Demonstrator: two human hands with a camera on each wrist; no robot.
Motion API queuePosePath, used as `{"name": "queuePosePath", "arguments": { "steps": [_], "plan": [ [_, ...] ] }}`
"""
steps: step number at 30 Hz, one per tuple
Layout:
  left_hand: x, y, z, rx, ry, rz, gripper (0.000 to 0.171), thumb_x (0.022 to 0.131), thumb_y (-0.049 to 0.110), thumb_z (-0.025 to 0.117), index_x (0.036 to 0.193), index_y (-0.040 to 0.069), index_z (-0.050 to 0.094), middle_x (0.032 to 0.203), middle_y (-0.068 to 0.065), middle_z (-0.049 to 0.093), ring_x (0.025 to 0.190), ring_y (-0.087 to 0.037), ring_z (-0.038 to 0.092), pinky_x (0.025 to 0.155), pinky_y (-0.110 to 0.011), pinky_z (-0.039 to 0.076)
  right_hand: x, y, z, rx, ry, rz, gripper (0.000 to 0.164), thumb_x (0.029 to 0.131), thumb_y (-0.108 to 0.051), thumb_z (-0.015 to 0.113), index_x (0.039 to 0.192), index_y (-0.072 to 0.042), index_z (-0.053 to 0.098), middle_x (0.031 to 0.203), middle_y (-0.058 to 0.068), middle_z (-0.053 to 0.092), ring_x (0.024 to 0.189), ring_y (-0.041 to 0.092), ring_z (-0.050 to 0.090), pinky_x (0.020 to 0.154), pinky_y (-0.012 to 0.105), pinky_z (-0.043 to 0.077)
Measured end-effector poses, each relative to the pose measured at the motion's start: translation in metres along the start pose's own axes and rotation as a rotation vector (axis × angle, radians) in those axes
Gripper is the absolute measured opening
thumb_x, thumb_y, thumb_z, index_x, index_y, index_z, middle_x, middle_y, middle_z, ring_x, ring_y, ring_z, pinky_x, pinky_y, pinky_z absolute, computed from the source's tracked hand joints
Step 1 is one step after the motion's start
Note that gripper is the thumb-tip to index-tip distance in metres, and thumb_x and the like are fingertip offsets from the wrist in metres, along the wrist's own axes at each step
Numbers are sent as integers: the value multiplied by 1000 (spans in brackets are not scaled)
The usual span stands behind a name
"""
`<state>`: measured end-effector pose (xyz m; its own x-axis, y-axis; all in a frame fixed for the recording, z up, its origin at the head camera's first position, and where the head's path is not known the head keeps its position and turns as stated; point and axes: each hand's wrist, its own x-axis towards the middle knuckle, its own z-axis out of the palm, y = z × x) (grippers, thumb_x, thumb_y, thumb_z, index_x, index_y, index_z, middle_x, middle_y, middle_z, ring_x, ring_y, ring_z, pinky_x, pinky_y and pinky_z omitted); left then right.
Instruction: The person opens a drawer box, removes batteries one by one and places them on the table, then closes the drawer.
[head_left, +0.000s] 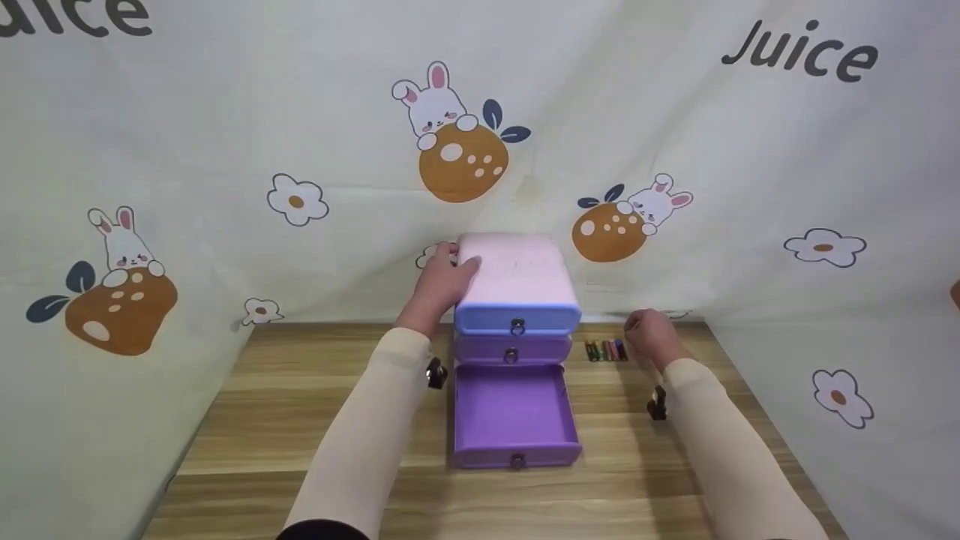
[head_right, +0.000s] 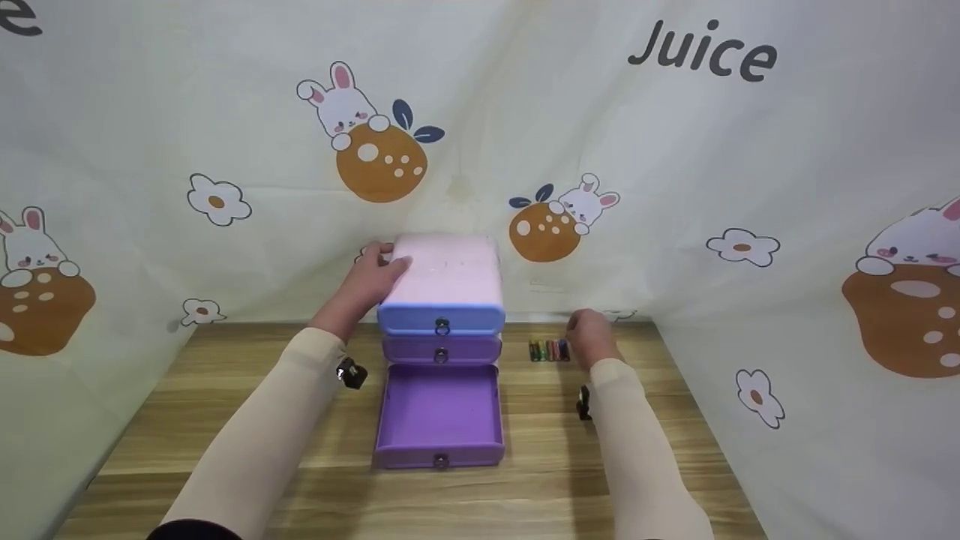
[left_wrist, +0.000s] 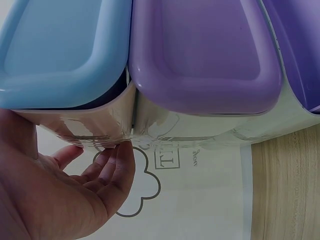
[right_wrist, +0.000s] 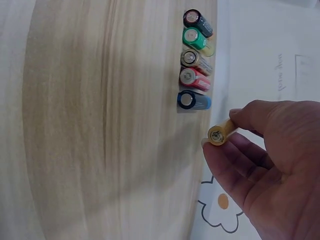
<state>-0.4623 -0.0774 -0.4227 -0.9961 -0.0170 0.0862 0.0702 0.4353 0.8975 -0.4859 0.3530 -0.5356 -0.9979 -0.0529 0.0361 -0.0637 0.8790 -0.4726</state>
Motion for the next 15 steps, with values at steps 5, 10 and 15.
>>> {"name": "queuePosePath", "arguments": {
  "steps": [5, 10, 15],
  "plan": [
    [-1, 1, -1, -12, 8, 7, 62, 110, 45, 62, 156, 6, 49, 142, -19, 62, 126, -33, 61, 108, -50, 51, 0, 1, 4, 22, -44, 53, 19, 97, 4, 59, 109, 4, 74, 108, 20, 73, 102, 37, 68, 94, 56, 57],
    [-1, 1, 1, -9, 11, 4, 61, 110, 45, 63, 155, 7, 49, 140, -18, 63, 125, -32, 62, 106, -51, 52, 1, 2, 7, 35, -52, 85, 22, 95, 4, 57, 110, 5, 73, 106, 19, 72, 101, 36, 67, 92, 55, 57],
    [-2, 3, 1, -4, 14, -2, 62, 110, 46, 63, 157, 7, 49, 142, -18, 62, 127, -33, 61, 108, -52, 51, 3, 5, 10, 50, -55, 114, 21, 97, 3, 58, 110, 4, 73, 108, 19, 72, 104, 36, 67, 93, 53, 56]
  ]
}}
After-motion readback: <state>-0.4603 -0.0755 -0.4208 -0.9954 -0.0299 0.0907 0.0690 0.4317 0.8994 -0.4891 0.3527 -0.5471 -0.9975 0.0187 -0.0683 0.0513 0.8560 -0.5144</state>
